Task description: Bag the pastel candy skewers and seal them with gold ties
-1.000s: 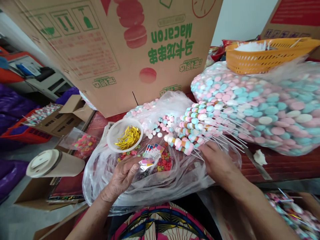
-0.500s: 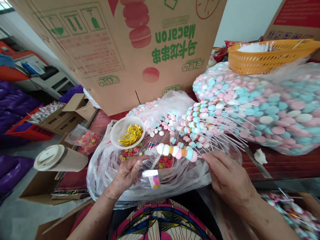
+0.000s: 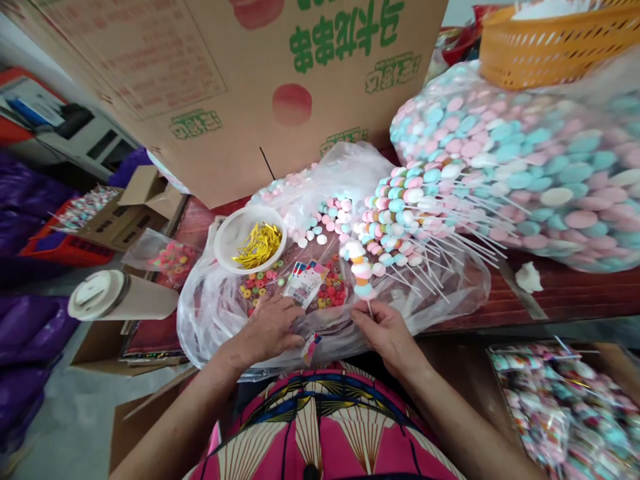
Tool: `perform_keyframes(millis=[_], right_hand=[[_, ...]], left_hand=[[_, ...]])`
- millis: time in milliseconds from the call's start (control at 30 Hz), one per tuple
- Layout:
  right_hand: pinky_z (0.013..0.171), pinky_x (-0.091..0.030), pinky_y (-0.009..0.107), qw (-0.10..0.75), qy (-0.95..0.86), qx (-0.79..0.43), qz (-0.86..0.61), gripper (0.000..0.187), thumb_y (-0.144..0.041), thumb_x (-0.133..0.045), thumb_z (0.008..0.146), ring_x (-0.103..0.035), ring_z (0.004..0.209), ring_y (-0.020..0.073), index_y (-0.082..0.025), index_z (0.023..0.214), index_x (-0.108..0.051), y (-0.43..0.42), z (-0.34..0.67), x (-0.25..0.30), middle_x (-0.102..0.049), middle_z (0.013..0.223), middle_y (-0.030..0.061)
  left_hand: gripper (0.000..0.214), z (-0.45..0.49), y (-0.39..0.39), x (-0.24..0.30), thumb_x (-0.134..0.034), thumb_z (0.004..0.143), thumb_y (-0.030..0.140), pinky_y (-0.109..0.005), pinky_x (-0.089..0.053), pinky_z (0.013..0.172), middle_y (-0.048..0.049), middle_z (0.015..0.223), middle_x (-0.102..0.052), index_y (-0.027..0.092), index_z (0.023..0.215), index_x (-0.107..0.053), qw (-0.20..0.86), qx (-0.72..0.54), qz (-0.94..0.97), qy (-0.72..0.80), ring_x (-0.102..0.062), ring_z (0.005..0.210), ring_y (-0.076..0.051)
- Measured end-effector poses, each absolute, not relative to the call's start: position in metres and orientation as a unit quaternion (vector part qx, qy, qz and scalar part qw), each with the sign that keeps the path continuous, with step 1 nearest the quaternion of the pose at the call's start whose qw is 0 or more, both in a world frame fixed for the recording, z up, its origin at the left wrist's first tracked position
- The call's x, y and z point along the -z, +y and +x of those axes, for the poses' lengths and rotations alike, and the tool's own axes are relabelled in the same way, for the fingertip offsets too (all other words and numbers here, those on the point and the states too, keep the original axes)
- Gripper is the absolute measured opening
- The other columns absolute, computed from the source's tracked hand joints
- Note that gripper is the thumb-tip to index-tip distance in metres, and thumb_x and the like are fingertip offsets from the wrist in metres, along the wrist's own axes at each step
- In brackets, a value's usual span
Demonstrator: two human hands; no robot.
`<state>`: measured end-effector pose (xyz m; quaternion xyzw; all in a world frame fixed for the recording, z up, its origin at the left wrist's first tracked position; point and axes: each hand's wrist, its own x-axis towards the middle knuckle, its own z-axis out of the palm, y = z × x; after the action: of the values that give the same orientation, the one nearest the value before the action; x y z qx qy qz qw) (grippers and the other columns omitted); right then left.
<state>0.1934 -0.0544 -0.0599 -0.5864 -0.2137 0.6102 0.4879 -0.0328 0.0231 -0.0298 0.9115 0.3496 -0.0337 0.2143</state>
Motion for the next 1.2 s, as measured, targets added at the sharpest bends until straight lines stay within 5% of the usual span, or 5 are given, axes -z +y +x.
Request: perform_keyframes(millis=[100,300,433,800,1200], right_hand=[[0.036,-0.014,0.018,0.513,-0.201,-0.614,-0.565,0.042,-0.05,-0.078,0.058,-0.02,0.036,0.0024,-0.015,0.078,-0.065,-0.054,0.191,0.054,-0.032,0.041,-0.0115],[0.059,-0.046,0.025,0.483,-0.318,-0.626,-0.524,0.046,-0.035,-0.082,0.056,-0.057,0.063,0.0116,-0.019,0.097,-0.069,-0.033,0.179,0.041,-0.069,0.083,0.0023],[0.059,-0.046,0.027,0.45,-0.375,-0.631,-0.509,0.028,-0.04,-0.076,0.061,-0.055,0.06,0.0127,-0.017,0.075,-0.068,-0.016,0.162,0.042,-0.063,0.064,-0.0009],[0.049,-0.035,0.023,0.433,-0.39,-0.621,-0.524,0.029,-0.04,-0.075,0.059,-0.043,0.051,0.0085,-0.016,0.07,-0.063,-0.011,0.172,0.038,-0.052,0.056,-0.0045],[0.046,-0.033,0.023,0.474,-0.405,-0.509,-0.594,0.036,-0.052,-0.065,0.07,-0.04,0.048,0.0097,-0.017,0.062,-0.057,-0.013,0.177,0.039,-0.048,0.052,-0.0032]], left_hand=[[0.02,-0.031,0.028,0.025,-0.07,0.076,0.035,-0.044,-0.035,0.089,-0.0048,0.082,-0.063,0.016,0.07,-0.066,0.231,0.0,0.907,0.351,-0.056,0.088,-0.023],[0.02,-0.029,0.039,0.019,-0.059,0.084,0.031,-0.023,-0.037,0.061,0.0017,0.065,-0.057,0.015,0.074,-0.063,0.487,-0.142,0.772,0.384,-0.049,0.062,-0.01],[0.022,-0.029,0.043,0.02,-0.065,0.077,0.035,-0.02,-0.035,0.054,0.0042,0.06,-0.051,0.014,0.073,-0.06,0.615,-0.151,0.676,0.377,-0.043,0.056,-0.008],[0.032,-0.03,0.033,0.025,-0.063,0.077,0.042,-0.019,-0.028,0.048,0.005,0.054,-0.043,0.013,0.067,-0.058,0.622,-0.176,0.646,0.407,-0.035,0.05,-0.007],[0.034,-0.033,0.03,0.032,-0.047,0.092,0.036,-0.021,-0.038,0.057,0.0003,0.06,-0.055,0.014,0.07,-0.061,0.422,-0.293,0.77,0.378,-0.048,0.057,-0.01]])
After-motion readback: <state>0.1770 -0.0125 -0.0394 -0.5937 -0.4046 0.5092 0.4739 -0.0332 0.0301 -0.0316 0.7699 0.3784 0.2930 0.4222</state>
